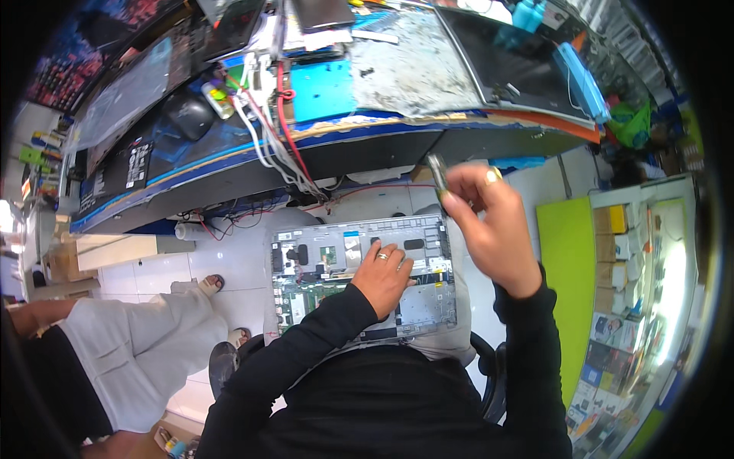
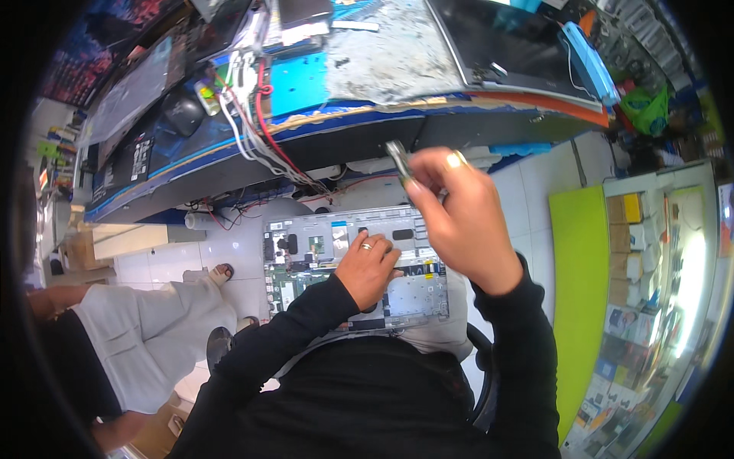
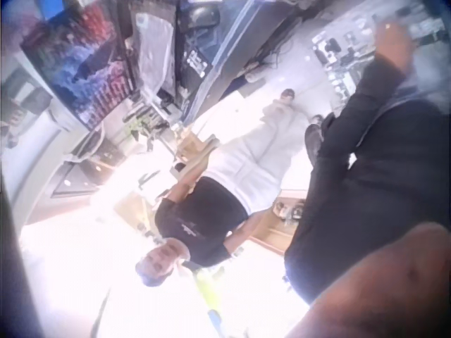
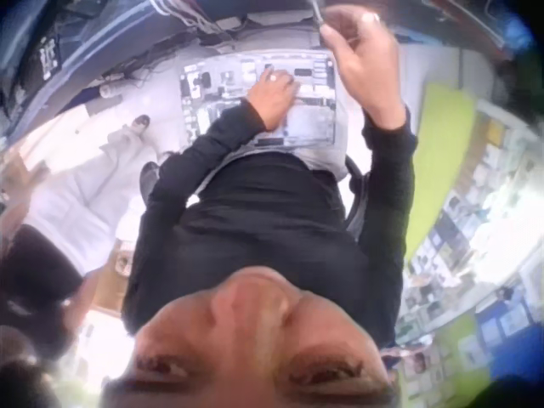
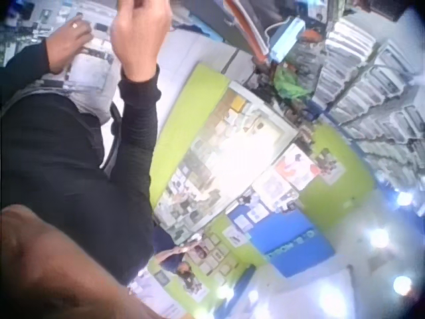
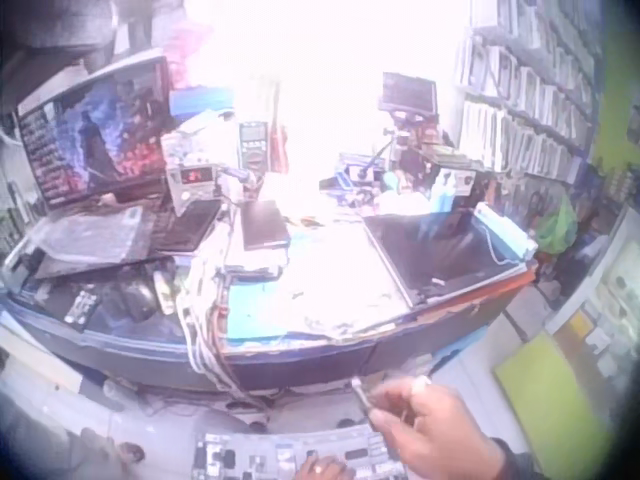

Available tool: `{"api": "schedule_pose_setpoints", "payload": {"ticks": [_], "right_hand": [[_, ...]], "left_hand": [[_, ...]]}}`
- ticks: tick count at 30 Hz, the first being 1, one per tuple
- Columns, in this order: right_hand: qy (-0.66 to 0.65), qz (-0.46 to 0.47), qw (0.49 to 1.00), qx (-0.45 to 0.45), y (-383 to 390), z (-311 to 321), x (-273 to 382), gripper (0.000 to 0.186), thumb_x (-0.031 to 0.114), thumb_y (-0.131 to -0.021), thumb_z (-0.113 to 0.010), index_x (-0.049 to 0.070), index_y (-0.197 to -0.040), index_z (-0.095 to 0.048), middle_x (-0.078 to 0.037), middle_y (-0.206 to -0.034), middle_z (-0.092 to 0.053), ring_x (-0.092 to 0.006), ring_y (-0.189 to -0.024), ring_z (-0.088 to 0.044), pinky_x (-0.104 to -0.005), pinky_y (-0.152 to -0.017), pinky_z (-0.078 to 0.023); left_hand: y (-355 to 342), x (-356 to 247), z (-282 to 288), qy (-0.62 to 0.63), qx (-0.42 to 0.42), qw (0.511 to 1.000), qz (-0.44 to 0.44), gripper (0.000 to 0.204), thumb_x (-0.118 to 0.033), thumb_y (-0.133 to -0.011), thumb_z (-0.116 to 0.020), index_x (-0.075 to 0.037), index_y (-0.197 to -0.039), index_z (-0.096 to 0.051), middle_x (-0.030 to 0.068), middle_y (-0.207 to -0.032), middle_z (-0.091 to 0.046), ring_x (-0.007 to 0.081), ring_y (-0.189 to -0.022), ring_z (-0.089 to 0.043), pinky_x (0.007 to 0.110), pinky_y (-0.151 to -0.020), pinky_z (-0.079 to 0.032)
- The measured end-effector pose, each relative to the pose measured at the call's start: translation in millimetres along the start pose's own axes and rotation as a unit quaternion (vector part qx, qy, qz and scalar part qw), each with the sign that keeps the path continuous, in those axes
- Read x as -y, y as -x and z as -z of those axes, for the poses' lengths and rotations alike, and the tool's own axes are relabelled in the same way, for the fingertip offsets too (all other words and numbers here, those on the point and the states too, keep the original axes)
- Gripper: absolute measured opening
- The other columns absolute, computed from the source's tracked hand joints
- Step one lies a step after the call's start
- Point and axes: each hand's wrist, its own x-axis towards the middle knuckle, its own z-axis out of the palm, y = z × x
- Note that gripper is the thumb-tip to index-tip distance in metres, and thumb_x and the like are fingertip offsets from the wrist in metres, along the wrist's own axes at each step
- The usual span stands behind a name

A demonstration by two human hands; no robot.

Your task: The person performs internal work on a laptop by hand, using a screwdriver, a soldering iron, and tweezers to manipulate internal components and ribbon cables.

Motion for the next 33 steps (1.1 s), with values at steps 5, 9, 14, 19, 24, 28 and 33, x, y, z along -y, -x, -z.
{"api": "schedule_pose_setpoints", "payload": {"ticks": [5,9,14,19,24,28,33], "right_hand": [[0.066,0.140,0.987,0.039,-112,-68,33,0.018,0.010,-0.092,-0.072,-0.006,-0.102,-0.070,-0.025,-0.092,-0.073,-0.0428,-0.088,-0.072,-0.0457,-0.081,-0.057],[0.120,0.142,0.982,0.023,-174,-119,33,0.019,0.011,-0.084,-0.072,-0.005,-0.095,-0.073,-0.029,-0.095,-0.074,-0.0459,-0.096,-0.073,-0.0502,-0.085,-0.059],[0.237,0.311,0.918,-0.066,-180,-129,32,0.008,0.005,-0.078,-0.070,0.001,-0.084,-0.074,-0.023,-0.086,-0.073,-0.0416,-0.088,-0.075,-0.0502,-0.083,-0.061],[0.228,0.258,0.938,-0.036,-101,-35,16,0.009,0.007,-0.086,-0.069,-0.002,-0.087,-0.071,-0.023,-0.083,-0.071,-0.0449,-0.083,-0.070,-0.0531,-0.077,-0.057],[0.163,-0.110,0.977,0.082,48,31,-80,0.011,0.004,-0.097,-0.072,-0.002,-0.106,-0.073,-0.016,-0.098,-0.073,-0.0258,-0.088,-0.072,-0.0366,-0.079,-0.056],[-0.018,-0.304,0.948,0.089,126,22,-123,0.019,0.005,-0.101,-0.068,-0.005,-0.117,-0.071,-0.008,-0.093,-0.071,-0.0165,-0.087,-0.069,-0.0328,-0.079,-0.057],[-0.294,-0.486,0.818,0.085,142,10,-116,0.053,0.007,-0.103,-0.066,-0.012,-0.149,-0.047,-0.004,-0.085,-0.062,-0.0096,-0.060,-0.055,-0.0291,-0.056,-0.047]], "left_hand": [[10,6,-4,0.001,0.001,1.000,-0.013,0.040,-0.028,-0.093,-0.078,-0.003,-0.123,-0.069,0.0165,-0.124,-0.065,0.0371,-0.132,-0.058,0.057,-0.118,-0.040],[5,3,-4,-0.010,0.015,1.000,-0.016,0.039,-0.030,-0.093,-0.077,-0.003,-0.121,-0.071,0.0161,-0.123,-0.067,0.0360,-0.131,-0.060,0.057,-0.120,-0.040],[0,5,-2,0.014,0.024,0.999,-0.031,0.038,-0.028,-0.091,-0.078,-0.002,-0.118,-0.071,0.0151,-0.122,-0.067,0.0341,-0.128,-0.061,0.057,-0.119,-0.040],[-4,4,6,0.008,-0.015,1.000,-0.005,0.030,-0.019,-0.088,-0.081,-0.004,-0.113,-0.073,0.0110,-0.116,-0.066,0.0324,-0.120,-0.062,0.058,-0.117,-0.041],[-28,-13,-4,0.047,0.014,0.998,-0.044,0.028,-0.015,-0.089,-0.080,-0.004,-0.113,-0.072,0.0103,-0.115,-0.066,0.0326,-0.118,-0.062,0.058,-0.116,-0.042],[-43,-21,-14,0.065,0.014,0.996,-0.055,0.031,-0.013,-0.088,-0.080,-0.003,-0.117,-0.072,0.0110,-0.114,-0.065,0.0331,-0.116,-0.062,0.058,-0.115,-0.043],[-54,-24,-13,0.053,0.028,0.997,-0.050,0.037,-0.010,-0.086,-0.080,-0.001,-0.121,-0.071,0.0131,-0.113,-0.064,0.0354,-0.114,-0.060,0.059,-0.114,-0.045]]}}
